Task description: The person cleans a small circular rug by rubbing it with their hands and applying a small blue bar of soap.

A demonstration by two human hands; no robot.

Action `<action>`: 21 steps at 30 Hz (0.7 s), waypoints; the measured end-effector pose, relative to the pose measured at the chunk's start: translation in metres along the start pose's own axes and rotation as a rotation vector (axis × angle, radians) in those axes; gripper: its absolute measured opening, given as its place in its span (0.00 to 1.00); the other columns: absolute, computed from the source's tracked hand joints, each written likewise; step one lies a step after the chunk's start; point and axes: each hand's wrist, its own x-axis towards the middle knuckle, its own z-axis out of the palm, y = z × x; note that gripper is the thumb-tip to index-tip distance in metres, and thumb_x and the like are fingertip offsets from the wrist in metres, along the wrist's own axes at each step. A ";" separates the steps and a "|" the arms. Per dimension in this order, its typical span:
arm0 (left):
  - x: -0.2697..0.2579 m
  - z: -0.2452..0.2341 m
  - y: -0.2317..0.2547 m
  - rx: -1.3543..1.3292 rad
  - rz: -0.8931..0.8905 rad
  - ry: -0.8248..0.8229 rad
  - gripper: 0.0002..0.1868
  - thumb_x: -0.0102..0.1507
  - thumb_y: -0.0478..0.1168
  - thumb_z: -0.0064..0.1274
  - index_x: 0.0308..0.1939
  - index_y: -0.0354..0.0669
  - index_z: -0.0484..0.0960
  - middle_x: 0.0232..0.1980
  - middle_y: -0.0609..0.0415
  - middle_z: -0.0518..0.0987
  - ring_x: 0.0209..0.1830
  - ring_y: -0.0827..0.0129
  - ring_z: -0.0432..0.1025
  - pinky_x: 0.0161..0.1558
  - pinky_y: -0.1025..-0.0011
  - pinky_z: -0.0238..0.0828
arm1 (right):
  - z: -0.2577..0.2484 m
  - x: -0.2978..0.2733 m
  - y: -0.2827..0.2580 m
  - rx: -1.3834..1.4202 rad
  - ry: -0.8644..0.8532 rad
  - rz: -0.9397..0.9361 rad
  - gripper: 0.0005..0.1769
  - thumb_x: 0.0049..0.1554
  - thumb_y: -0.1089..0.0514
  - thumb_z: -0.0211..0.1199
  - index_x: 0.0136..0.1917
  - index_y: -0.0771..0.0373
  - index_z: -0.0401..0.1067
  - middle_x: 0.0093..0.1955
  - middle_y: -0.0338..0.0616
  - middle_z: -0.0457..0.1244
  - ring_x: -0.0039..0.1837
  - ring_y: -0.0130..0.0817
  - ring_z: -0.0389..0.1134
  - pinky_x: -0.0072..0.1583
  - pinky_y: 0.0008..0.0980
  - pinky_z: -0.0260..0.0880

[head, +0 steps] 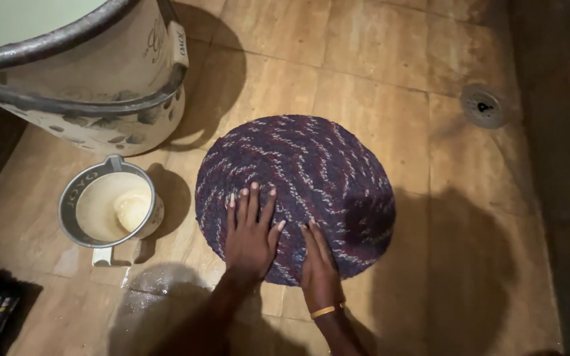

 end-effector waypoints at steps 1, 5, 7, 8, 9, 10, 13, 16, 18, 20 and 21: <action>-0.001 0.001 0.001 0.022 0.004 0.005 0.33 0.70 0.51 0.42 0.78 0.46 0.60 0.81 0.36 0.51 0.81 0.44 0.46 0.76 0.46 0.34 | 0.001 0.001 -0.001 0.005 -0.001 -0.032 0.30 0.59 0.73 0.49 0.74 0.66 0.62 0.80 0.59 0.53 0.79 0.53 0.56 0.73 0.39 0.61; -0.002 0.003 0.000 0.049 0.018 0.032 0.33 0.71 0.51 0.41 0.78 0.46 0.59 0.82 0.37 0.51 0.82 0.45 0.46 0.78 0.46 0.35 | 0.007 0.013 0.005 -0.052 0.021 -0.105 0.31 0.59 0.74 0.47 0.75 0.67 0.61 0.80 0.60 0.53 0.79 0.52 0.56 0.73 0.39 0.61; -0.003 0.003 0.000 0.045 0.011 0.022 0.33 0.70 0.51 0.41 0.78 0.46 0.59 0.81 0.37 0.52 0.82 0.45 0.45 0.77 0.46 0.34 | 0.009 0.024 0.008 -0.056 0.008 -0.038 0.31 0.59 0.74 0.46 0.76 0.66 0.61 0.80 0.59 0.53 0.78 0.50 0.58 0.72 0.37 0.63; -0.002 0.002 0.000 0.043 0.008 0.018 0.33 0.70 0.51 0.41 0.79 0.46 0.58 0.81 0.37 0.52 0.82 0.46 0.45 0.77 0.46 0.34 | 0.010 0.028 0.008 -0.045 0.005 -0.034 0.31 0.59 0.74 0.47 0.76 0.66 0.61 0.80 0.59 0.53 0.78 0.50 0.58 0.72 0.38 0.63; -0.003 0.001 0.000 0.027 0.006 0.022 0.33 0.70 0.51 0.41 0.79 0.46 0.58 0.81 0.37 0.52 0.82 0.46 0.45 0.78 0.47 0.34 | 0.010 0.030 0.010 -0.038 0.001 -0.030 0.31 0.59 0.74 0.47 0.75 0.66 0.61 0.80 0.59 0.53 0.78 0.51 0.58 0.72 0.38 0.63; -0.003 0.000 -0.001 0.011 0.004 0.025 0.33 0.71 0.51 0.41 0.79 0.46 0.58 0.82 0.37 0.52 0.82 0.46 0.45 0.78 0.47 0.34 | 0.009 0.030 0.012 -0.030 -0.003 -0.026 0.31 0.58 0.73 0.48 0.75 0.65 0.62 0.80 0.58 0.53 0.78 0.51 0.58 0.72 0.38 0.62; -0.001 0.000 0.001 0.020 0.000 0.006 0.34 0.70 0.51 0.41 0.79 0.46 0.58 0.81 0.37 0.52 0.82 0.46 0.45 0.77 0.47 0.33 | 0.011 0.033 0.025 -0.065 0.081 -0.160 0.29 0.61 0.73 0.48 0.75 0.65 0.62 0.79 0.59 0.55 0.79 0.51 0.59 0.74 0.39 0.62; -0.002 -0.002 0.000 0.017 -0.006 -0.006 0.34 0.70 0.51 0.41 0.79 0.46 0.58 0.81 0.37 0.51 0.82 0.46 0.44 0.77 0.48 0.32 | 0.016 0.045 0.045 -0.073 0.133 0.308 0.30 0.63 0.67 0.47 0.77 0.55 0.62 0.77 0.43 0.61 0.64 0.39 0.70 0.62 0.34 0.69; -0.003 -0.002 0.000 0.008 -0.004 -0.003 0.34 0.70 0.51 0.41 0.79 0.46 0.58 0.82 0.38 0.51 0.82 0.46 0.44 0.78 0.48 0.32 | -0.005 0.037 0.061 -0.114 0.188 0.015 0.31 0.60 0.72 0.45 0.76 0.65 0.61 0.78 0.57 0.58 0.74 0.50 0.61 0.71 0.40 0.59; -0.003 -0.002 0.000 0.014 0.002 0.007 0.33 0.71 0.52 0.41 0.79 0.46 0.58 0.82 0.38 0.51 0.82 0.46 0.44 0.78 0.48 0.32 | -0.017 0.029 0.067 -0.144 0.215 -0.121 0.31 0.59 0.74 0.45 0.75 0.70 0.61 0.77 0.62 0.57 0.79 0.54 0.57 0.76 0.42 0.55; -0.002 -0.002 0.000 0.011 0.006 0.007 0.33 0.71 0.52 0.40 0.79 0.46 0.58 0.82 0.38 0.51 0.82 0.46 0.44 0.78 0.48 0.32 | -0.021 0.025 0.068 -0.156 0.221 -0.110 0.30 0.59 0.73 0.46 0.75 0.70 0.61 0.76 0.61 0.58 0.78 0.53 0.58 0.76 0.41 0.56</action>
